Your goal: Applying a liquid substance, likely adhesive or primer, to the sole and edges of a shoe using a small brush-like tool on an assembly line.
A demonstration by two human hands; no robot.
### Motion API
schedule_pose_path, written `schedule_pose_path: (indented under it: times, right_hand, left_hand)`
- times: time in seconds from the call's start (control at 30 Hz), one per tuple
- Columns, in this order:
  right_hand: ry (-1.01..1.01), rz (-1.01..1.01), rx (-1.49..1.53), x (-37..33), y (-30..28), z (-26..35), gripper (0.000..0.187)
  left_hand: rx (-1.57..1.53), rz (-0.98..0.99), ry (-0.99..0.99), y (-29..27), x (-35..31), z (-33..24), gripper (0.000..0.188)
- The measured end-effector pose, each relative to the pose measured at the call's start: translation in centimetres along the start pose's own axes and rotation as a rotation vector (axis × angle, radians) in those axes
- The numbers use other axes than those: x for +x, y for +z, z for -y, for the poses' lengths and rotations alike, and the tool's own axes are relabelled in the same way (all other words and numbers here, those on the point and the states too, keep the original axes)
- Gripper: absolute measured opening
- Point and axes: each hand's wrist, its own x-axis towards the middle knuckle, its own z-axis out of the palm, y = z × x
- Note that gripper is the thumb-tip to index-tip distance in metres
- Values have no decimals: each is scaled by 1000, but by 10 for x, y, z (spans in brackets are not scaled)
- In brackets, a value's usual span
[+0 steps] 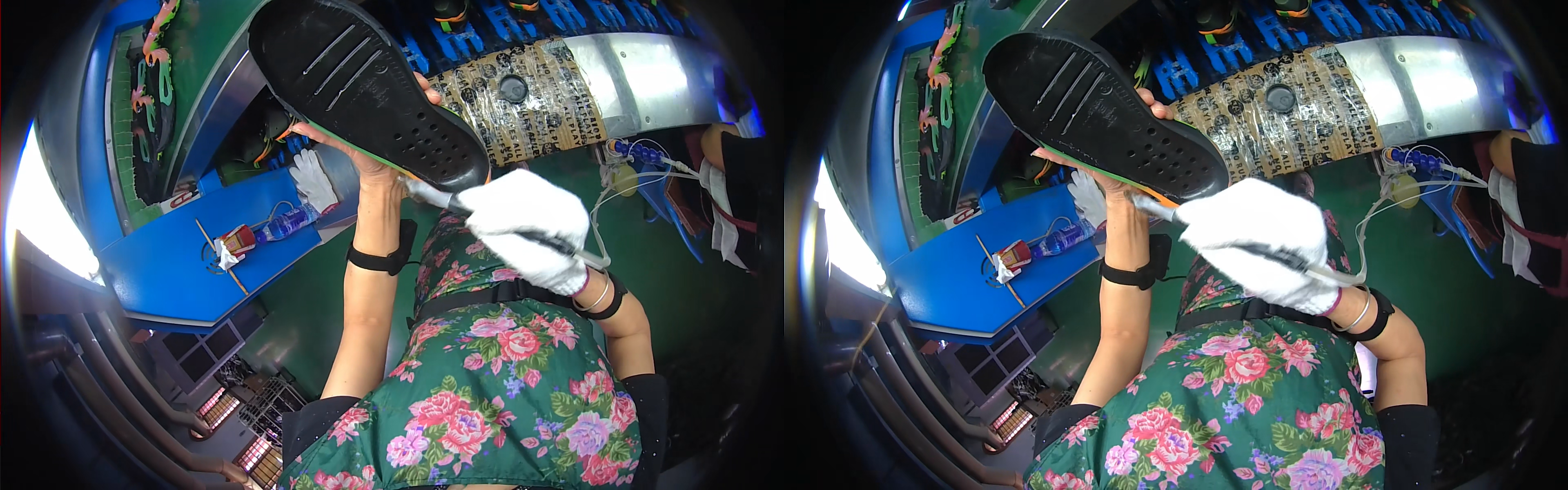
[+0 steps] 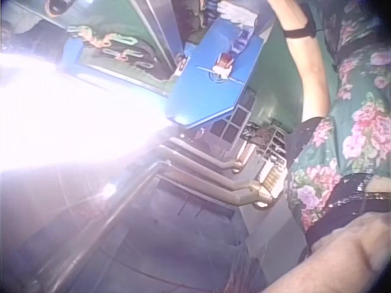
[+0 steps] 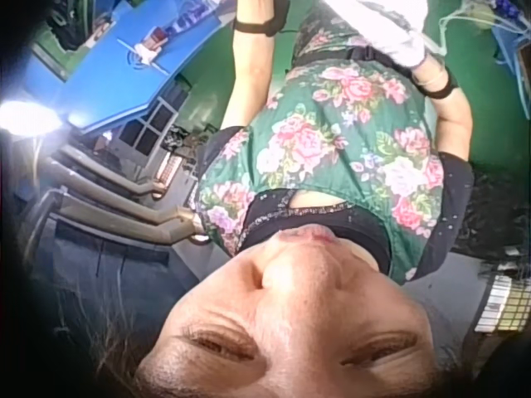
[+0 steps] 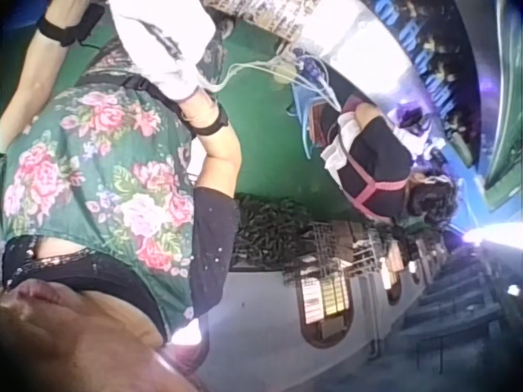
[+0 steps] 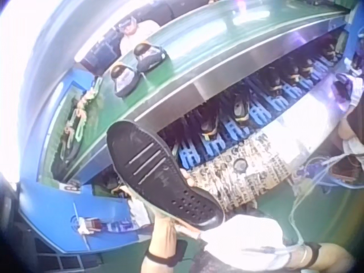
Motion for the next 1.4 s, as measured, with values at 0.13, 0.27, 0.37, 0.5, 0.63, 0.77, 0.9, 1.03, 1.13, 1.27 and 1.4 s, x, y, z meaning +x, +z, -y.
schedule_pose_path:
  times: [0.13, 0.27, 0.37, 0.5, 0.63, 0.77, 0.9, 1.03, 1.13, 1.27, 1.4]
  right_hand:
    - [178, -177, 68, -11, 0, -8, 19]
    - [61, -88, -175, -15, -9, -6, 19]
    - [-53, -40, -255, -16, -6, -3, 21]
    - [3, 4, -53, -15, -5, -5, 26]
    - [160, -110, 138, -18, -11, -11, 23]
    - [-69, 39, -130, -16, -12, -10, 23]
    - [46, 137, 150, -15, -14, -9, 18]
    - [-105, 92, -110, -6, -23, -12, 19]
    - [225, 334, -8, -21, -16, -7, 29]
    - [-103, 344, 146, -9, -17, -15, 26]
    - [-165, 324, -89, -2, -18, -18, 23]
  left_hand:
    - [-8, 2, -2, 0, -1, 2, 141]
    - [-30, 13, -28, 5, -2, 2, 144]
    - [-43, 90, -45, 5, 1, 0, 144]
    - [83, 305, -66, 3, 4, -6, 99]
    - [53, 285, -105, 7, 2, -6, 83]
    - [-9, 164, -114, 13, 5, 0, 144]
    - [6, 183, -159, 15, 12, -1, 145]
    - [171, 222, -235, 14, 18, 1, 142]
    - [150, 379, -301, 3, 28, 9, 139]
    - [40, 162, -445, 7, 14, 15, 123]
    - [92, 161, -568, -3, 10, 12, 115]
